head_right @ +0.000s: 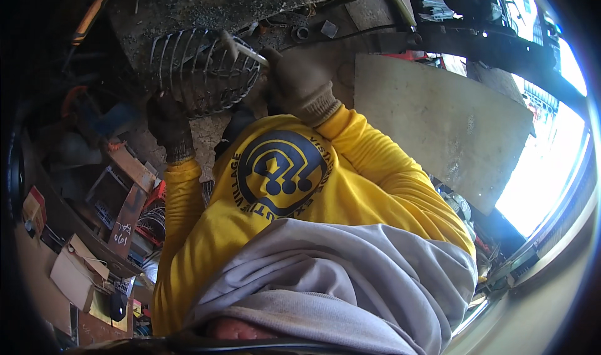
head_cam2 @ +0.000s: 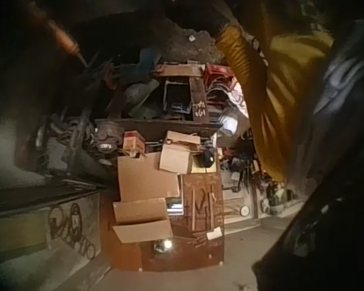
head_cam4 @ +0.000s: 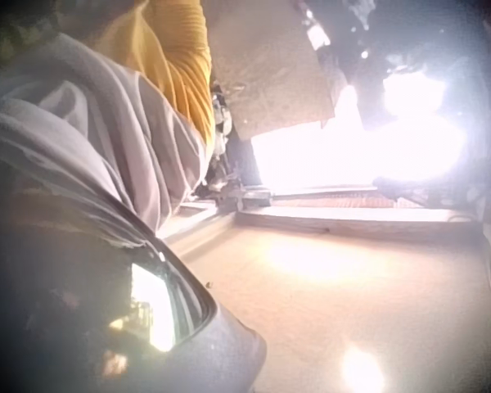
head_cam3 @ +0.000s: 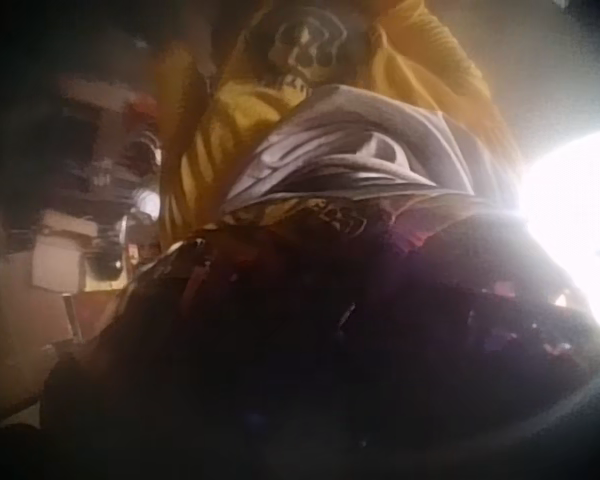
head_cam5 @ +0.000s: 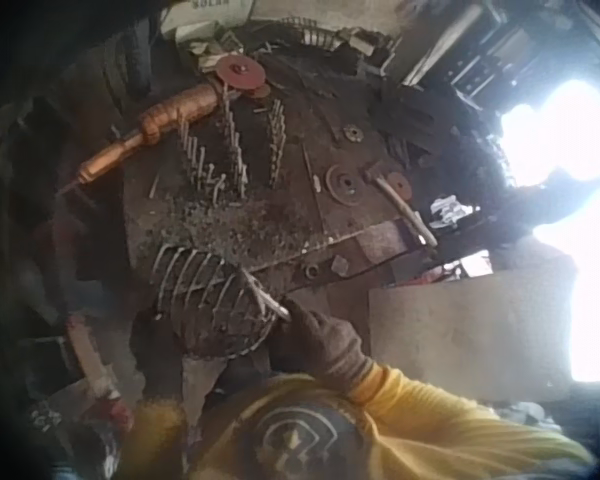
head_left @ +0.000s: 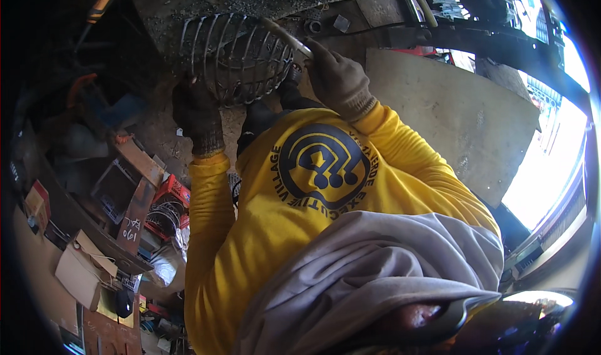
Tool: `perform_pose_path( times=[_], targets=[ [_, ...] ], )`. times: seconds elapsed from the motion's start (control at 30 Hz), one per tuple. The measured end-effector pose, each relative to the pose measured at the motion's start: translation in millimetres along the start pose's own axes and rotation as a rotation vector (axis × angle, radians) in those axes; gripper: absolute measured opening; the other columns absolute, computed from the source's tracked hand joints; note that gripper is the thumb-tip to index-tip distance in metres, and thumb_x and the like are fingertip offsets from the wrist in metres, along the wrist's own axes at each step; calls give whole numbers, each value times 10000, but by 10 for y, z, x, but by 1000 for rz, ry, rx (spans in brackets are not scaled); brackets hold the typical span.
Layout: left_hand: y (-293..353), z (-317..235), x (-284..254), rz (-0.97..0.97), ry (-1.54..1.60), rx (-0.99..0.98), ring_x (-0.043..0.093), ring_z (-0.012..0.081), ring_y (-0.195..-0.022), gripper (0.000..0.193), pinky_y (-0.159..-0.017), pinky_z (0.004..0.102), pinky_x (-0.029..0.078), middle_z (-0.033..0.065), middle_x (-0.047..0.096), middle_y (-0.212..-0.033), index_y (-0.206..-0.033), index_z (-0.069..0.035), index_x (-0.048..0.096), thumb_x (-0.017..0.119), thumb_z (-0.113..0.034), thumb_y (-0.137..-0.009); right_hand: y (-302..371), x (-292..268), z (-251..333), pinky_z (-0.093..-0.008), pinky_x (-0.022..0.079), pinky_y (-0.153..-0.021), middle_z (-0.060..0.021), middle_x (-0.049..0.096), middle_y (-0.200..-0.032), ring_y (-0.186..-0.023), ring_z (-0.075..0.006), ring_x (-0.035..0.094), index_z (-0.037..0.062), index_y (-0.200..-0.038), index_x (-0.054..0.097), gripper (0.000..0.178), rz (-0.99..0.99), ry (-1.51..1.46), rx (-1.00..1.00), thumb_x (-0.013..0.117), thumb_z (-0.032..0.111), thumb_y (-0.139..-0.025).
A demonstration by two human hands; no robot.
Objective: The person welds a metal wire frame and then uses a handheld power tool to grind the surface of the frame while holding it.
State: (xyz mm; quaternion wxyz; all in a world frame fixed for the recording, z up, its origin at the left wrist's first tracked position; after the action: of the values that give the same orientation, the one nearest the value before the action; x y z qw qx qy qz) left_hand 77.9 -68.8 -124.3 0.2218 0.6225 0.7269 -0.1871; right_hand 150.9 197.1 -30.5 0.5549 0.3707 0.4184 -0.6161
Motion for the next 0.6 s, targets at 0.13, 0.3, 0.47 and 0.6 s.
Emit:
perform_pose_path(
  times=[0.13, 0.3, 0.47, 0.6],
  targets=[
    [17, 181, 62, 7, 254, 23, 637, 248, -940, 223, -830, 324, 480, 130, 674, -1001, -1047, 2, 653, 592, -191, -954, 5, -134, 25, -433, 548, -580, -156, 685, -864, -709, -351, 682, 94, -1269, 557, 454, -64, -149, 28, 659, 224, -846],
    [32, 183, 82, -3, 223, -53, 638, 245, -932, 234, -828, 335, 480, 128, 672, -982, -1026, -7, 657, 575, -217, -965, 62, -103, -39, -446, 547, -606, -179, 680, -858, -732, -373, 679, 90, -1267, 549, 424, -50, -210, 132, 629, 209, -868],
    [30, 235, 96, -25, 214, -28, 642, 252, -916, 276, -819, 340, 483, 125, 672, -974, -1023, -6, 656, 561, -260, -972, 43, -93, 5, -417, 535, -680, -188, 673, -891, -807, -390, 669, 33, -1246, 560, 376, -1, -185, 161, 622, 159, -897],
    [-17, 306, 135, 11, 258, 82, 642, 237, -912, 246, -822, 336, 484, 120, 675, -983, -1027, -8, 657, 581, -233, -962, 9, -293, 60, -407, 538, -682, -182, 674, -856, -797, -369, 678, 31, -1236, 567, 364, -79, -237, 182, 626, 150, -897]
  ],
)
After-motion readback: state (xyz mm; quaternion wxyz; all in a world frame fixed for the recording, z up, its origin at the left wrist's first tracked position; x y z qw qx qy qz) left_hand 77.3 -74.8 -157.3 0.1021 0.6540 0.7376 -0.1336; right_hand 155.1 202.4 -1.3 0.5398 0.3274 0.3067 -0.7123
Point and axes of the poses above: each hand's wrist, its own y-axis away from the middle knuckle, its own x-axis out of the palm, z = x × y, the point moved 6 cm from there along -y, towards the middle knuckle
